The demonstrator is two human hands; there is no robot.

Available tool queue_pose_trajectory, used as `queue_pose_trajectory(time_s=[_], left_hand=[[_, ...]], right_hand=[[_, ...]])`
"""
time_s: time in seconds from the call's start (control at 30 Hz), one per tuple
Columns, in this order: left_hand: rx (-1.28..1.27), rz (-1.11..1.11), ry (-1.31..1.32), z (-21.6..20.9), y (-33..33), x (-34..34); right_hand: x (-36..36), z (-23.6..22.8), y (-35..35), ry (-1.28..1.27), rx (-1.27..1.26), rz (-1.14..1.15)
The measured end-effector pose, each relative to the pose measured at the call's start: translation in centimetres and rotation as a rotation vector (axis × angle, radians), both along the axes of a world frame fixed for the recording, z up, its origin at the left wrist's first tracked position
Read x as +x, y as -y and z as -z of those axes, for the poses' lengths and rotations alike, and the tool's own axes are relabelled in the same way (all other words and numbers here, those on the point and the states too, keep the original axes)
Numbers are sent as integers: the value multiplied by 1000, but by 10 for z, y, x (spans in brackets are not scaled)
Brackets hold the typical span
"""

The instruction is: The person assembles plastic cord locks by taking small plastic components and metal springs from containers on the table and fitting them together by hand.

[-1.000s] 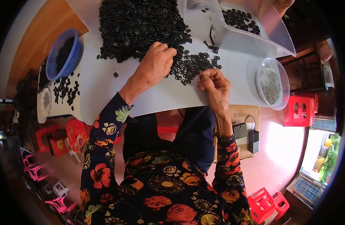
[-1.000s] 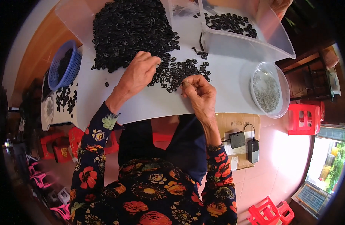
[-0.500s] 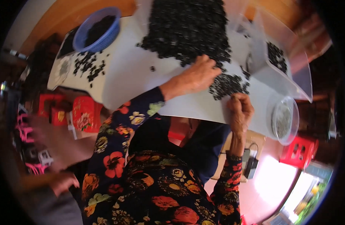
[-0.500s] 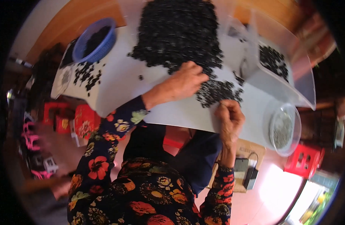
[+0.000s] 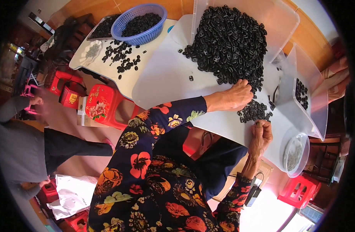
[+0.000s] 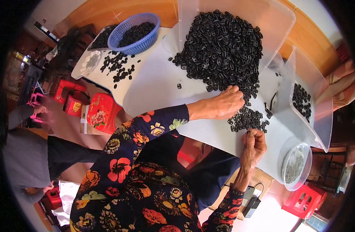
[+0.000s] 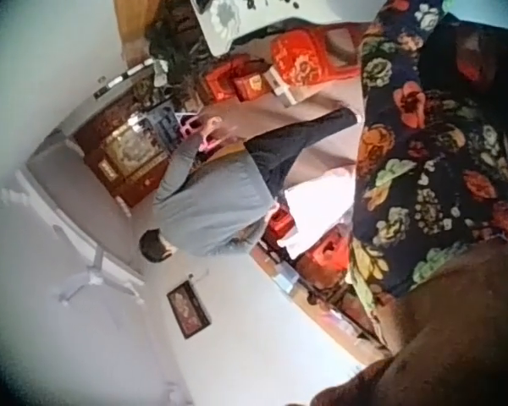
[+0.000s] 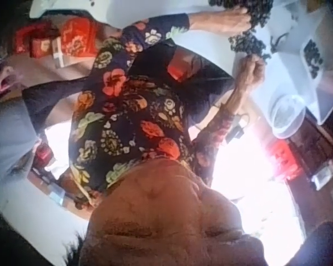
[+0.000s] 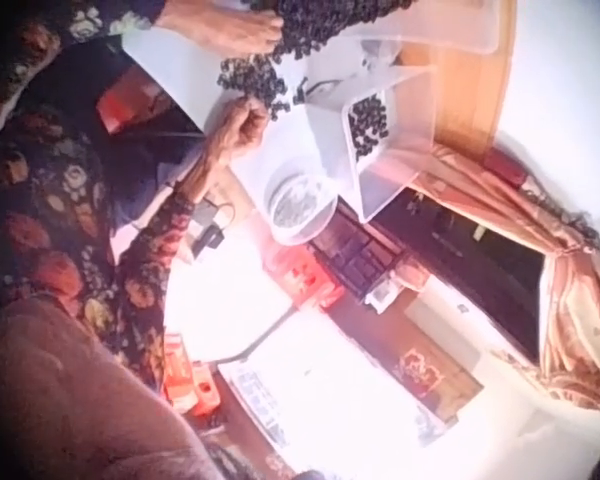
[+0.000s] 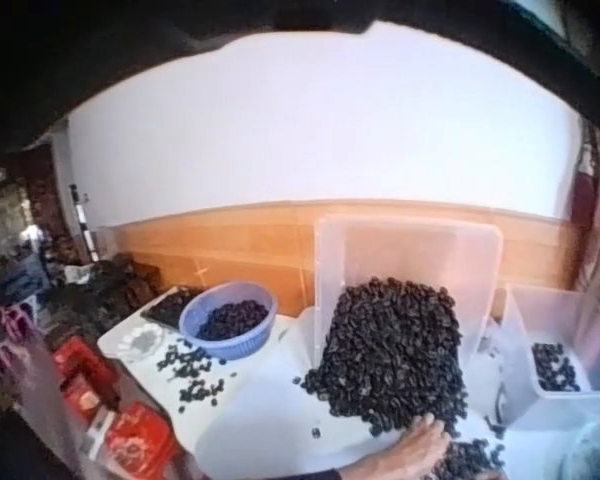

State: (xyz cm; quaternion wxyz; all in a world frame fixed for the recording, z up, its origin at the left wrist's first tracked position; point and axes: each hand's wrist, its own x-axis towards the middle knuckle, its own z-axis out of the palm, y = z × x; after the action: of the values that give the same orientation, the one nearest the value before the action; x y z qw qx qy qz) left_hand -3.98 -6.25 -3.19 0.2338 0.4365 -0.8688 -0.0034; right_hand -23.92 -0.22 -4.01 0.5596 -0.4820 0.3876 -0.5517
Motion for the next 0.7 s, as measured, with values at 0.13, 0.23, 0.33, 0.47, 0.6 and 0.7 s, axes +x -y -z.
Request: queue_pose_trajectory(time_s=[0.13,0.23,0.33,0.47,0.6,0.7], left_hand=[[-38,50,-146,0,3,-9],[259,30,-610,-9,-4,-12],[771,65,-1075,-12,-20,-5],[862,35,-1035,-14,-31,-14],[706,-19,-837,-28,-42,-28],[552,-17,-707,-32,-44,-31]], right_hand=[[-9,-1,-4,-38,30,53],[-6,-2,-2,-122,9,102],[0,0,2,-107,-5,48],[-3,3,2,25,15,4],[-6,-2,1,54,11,40],[-4,-1,2,81,14,20]])
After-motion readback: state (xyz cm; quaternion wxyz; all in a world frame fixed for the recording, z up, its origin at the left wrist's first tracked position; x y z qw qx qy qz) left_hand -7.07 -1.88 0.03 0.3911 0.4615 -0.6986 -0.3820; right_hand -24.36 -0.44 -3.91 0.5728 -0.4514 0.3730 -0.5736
